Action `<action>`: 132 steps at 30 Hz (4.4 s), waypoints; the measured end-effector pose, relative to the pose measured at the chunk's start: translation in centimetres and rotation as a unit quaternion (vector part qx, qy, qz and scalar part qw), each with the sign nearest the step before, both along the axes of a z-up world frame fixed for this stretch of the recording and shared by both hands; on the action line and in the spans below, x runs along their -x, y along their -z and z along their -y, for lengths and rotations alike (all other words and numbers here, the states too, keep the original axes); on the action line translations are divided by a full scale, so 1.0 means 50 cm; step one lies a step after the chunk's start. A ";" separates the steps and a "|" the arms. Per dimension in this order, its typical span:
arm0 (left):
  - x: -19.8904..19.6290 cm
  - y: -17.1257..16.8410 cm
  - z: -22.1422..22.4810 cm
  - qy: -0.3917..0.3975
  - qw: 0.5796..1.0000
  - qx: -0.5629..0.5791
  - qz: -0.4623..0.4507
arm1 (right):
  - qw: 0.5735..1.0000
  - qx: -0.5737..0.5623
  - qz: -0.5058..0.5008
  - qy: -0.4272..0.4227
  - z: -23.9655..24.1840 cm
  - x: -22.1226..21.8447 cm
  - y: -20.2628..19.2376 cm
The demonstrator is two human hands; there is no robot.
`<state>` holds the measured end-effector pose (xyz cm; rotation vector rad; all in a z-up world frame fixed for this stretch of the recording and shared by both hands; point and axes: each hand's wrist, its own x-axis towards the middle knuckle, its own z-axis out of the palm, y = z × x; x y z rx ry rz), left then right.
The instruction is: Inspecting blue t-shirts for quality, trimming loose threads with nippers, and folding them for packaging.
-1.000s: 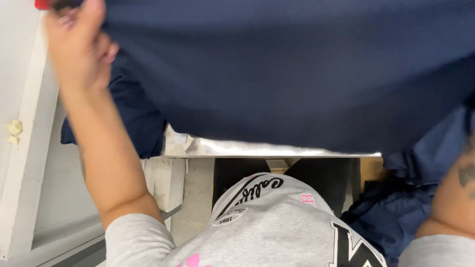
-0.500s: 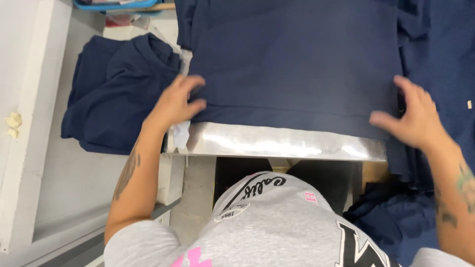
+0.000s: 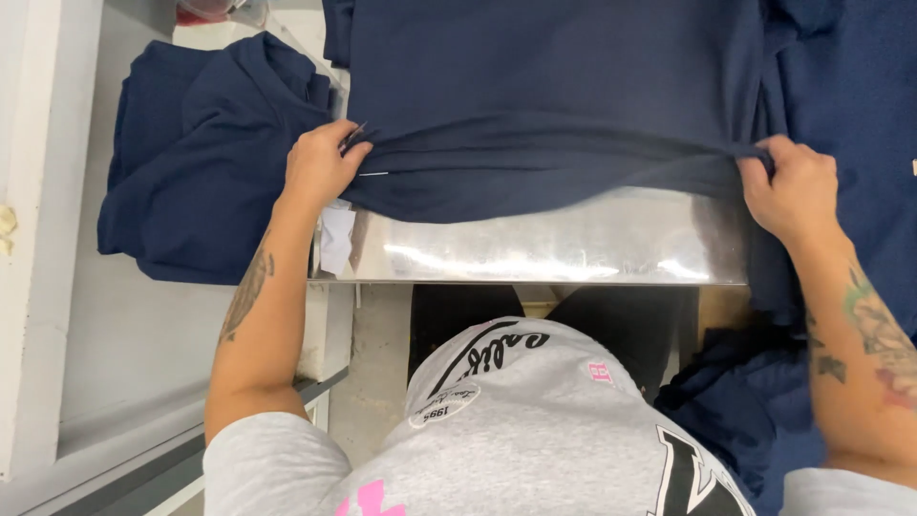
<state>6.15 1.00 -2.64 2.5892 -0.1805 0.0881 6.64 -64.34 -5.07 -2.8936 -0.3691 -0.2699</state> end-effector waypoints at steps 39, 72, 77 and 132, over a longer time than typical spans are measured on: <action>-0.051 0.079 0.018 -0.097 0.946 0.228 0.208 | 0.963 0.001 0.263 0.063 -0.088 -0.074 0.040; 0.182 0.005 0.034 -0.192 0.972 -0.101 -0.087 | 0.958 -0.126 0.252 0.053 -0.113 -0.047 0.037; 0.123 0.122 0.017 -0.196 0.939 -0.237 0.151 | 0.955 -0.112 0.265 0.079 -0.105 -0.053 0.058; 0.210 -0.083 0.004 -0.042 0.994 0.045 -0.093 | 0.987 -0.102 -0.112 0.053 0.023 0.159 -0.095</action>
